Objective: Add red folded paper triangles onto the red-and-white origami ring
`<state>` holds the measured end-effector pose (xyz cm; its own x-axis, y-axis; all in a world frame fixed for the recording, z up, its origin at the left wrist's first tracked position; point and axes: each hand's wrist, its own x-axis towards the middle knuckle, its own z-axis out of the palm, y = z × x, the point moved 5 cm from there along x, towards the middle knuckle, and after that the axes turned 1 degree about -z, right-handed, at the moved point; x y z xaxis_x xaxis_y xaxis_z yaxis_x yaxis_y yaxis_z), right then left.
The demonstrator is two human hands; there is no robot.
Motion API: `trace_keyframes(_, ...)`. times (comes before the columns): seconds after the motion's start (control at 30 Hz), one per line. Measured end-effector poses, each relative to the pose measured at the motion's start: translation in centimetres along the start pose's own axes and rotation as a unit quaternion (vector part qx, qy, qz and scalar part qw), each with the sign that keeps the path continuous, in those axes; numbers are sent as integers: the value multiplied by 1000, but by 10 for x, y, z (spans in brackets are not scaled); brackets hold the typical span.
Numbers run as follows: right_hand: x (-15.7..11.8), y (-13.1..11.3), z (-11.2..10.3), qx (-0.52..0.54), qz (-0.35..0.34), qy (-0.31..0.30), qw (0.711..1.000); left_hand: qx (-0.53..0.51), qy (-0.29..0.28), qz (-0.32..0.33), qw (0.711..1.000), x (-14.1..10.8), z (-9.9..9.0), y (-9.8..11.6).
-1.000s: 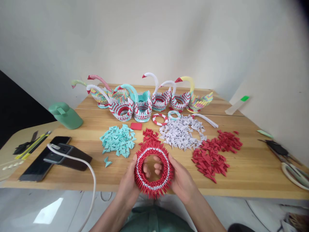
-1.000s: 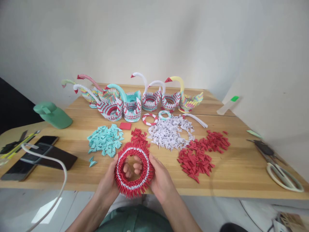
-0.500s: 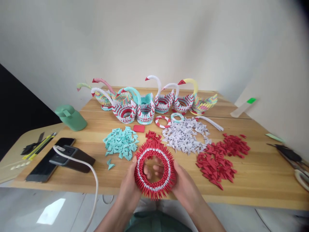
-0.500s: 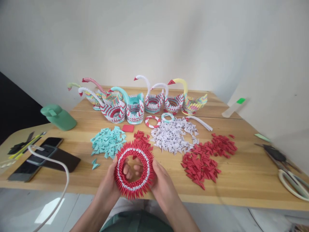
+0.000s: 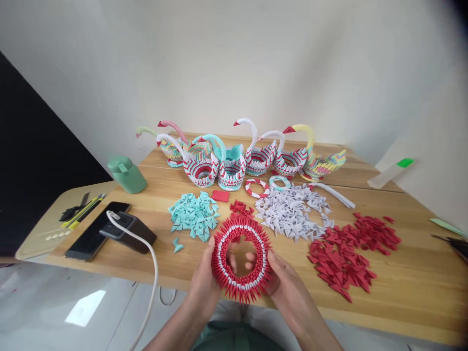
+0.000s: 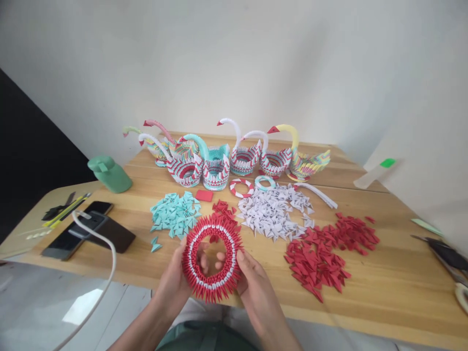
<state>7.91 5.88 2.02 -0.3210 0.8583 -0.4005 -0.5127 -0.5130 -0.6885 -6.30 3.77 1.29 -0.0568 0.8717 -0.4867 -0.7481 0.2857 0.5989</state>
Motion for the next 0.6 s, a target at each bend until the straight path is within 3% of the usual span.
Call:
trace_keyframes(0.1,1,1,1,7,2,-10,1000,-6,27,7,1000,0,-4,1)
trace_keyframes(0.33,3,-2,5,18,6,-31,999,-22,16,-5,1000,3,0,1)
trace_keyframes(0.5,6,-12,10,45,2,-50,998,-117,-107,-79,984,1,4,5)
trace_keyframes(0.6,7,-15,15,54,4,-58,997,-151,-120,-88,977,3,2,3)
